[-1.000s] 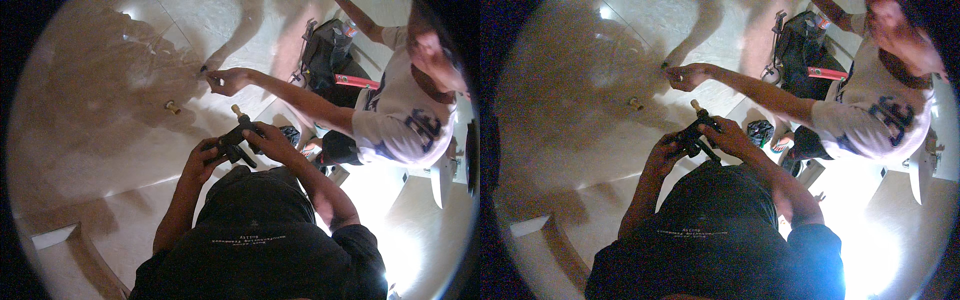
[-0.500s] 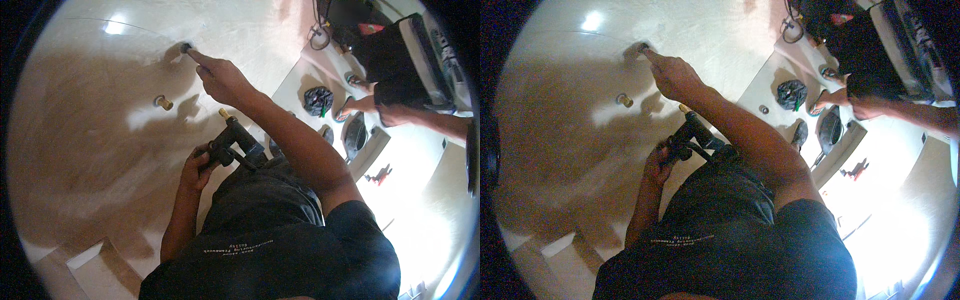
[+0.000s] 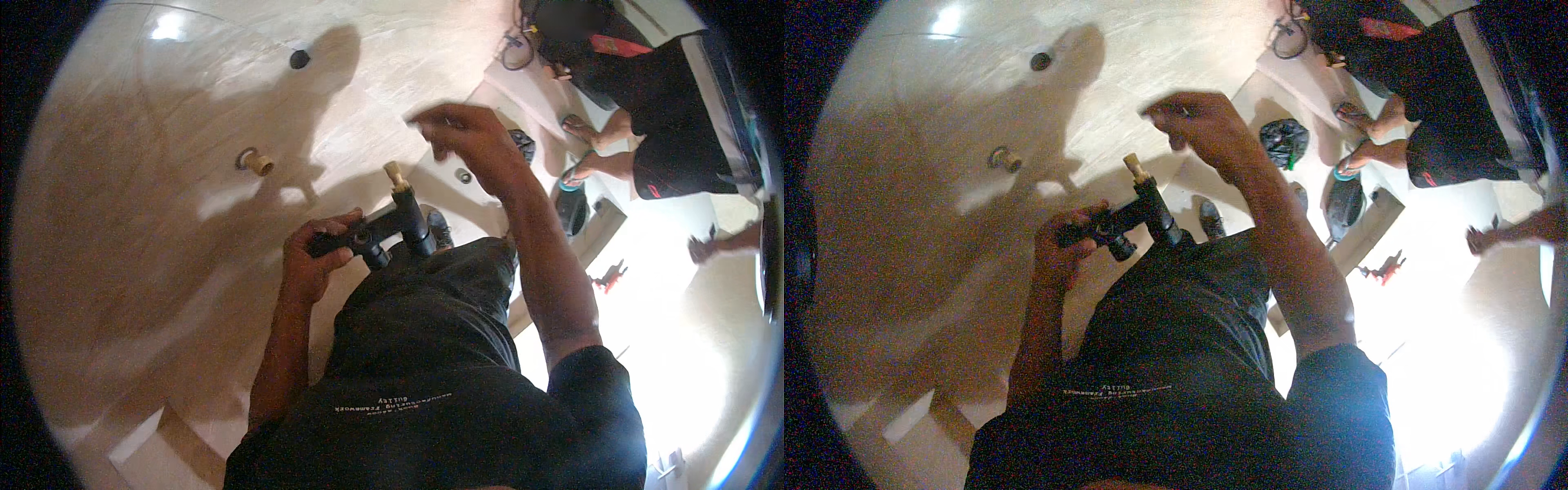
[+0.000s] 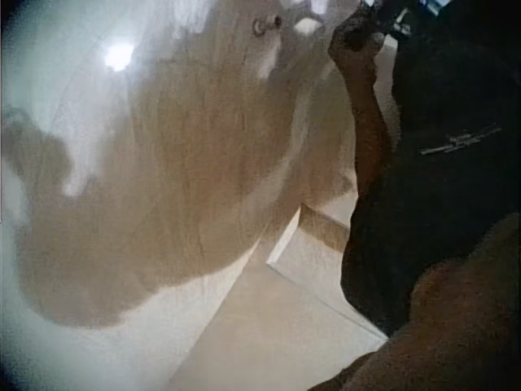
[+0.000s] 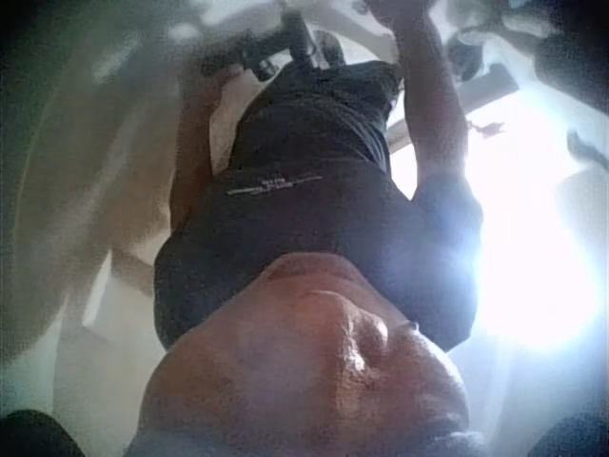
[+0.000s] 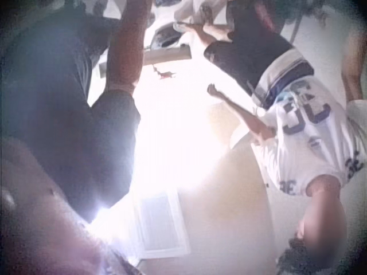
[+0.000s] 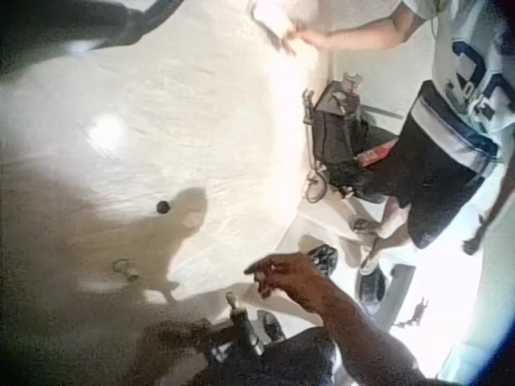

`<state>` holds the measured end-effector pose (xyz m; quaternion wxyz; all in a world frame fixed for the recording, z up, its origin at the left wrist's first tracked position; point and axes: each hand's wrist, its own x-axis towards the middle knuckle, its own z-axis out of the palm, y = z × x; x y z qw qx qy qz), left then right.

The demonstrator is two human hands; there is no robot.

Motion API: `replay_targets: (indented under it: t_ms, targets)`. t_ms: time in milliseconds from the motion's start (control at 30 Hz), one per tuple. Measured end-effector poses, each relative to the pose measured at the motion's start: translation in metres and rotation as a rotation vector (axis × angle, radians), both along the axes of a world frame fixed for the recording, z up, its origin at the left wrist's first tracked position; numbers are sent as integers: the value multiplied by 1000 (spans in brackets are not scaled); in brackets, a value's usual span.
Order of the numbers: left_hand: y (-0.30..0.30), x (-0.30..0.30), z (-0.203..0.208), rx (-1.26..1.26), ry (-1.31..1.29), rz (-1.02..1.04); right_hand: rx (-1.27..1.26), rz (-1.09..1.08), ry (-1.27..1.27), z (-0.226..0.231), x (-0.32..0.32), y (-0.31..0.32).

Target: The person installs a shower faucet onto a wall by hand and using a level. The person holds the faucet assembly against the wall, checks the level with another person, and applies plumbing tape to the threaded pipe before attempting to mount it.

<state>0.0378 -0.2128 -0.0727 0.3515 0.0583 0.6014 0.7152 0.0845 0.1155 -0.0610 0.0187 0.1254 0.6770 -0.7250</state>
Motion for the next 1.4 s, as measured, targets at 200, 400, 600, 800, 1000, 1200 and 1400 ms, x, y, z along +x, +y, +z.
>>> replay_targets:
  t_ms: [200, 400, 600, 800, 1000, 1200, 1400]
  targets:
    - [43, 19, 35, -42, 304, -416, -346, 156, -5, -12, 101, 27]
    - [86, 48, 49, -57, 489, -635, -142, 287, -43, 26, 150, 73]
    - [86, 55, 54, -45, 513, -739, 54, 392, -130, 46, 158, 60]
    - [79, 57, 52, -47, 490, -738, 250, 447, -195, 61, 149, 58]
    - [70, 59, 54, -105, 523, -749, 379, 574, -245, 72, 147, 40]
    - [69, 75, 43, -120, 453, -668, 491, 668, -171, 41, 151, 46]
    - [82, 85, 63, -164, 450, -652, 380, 563, -253, 45, 159, 49]
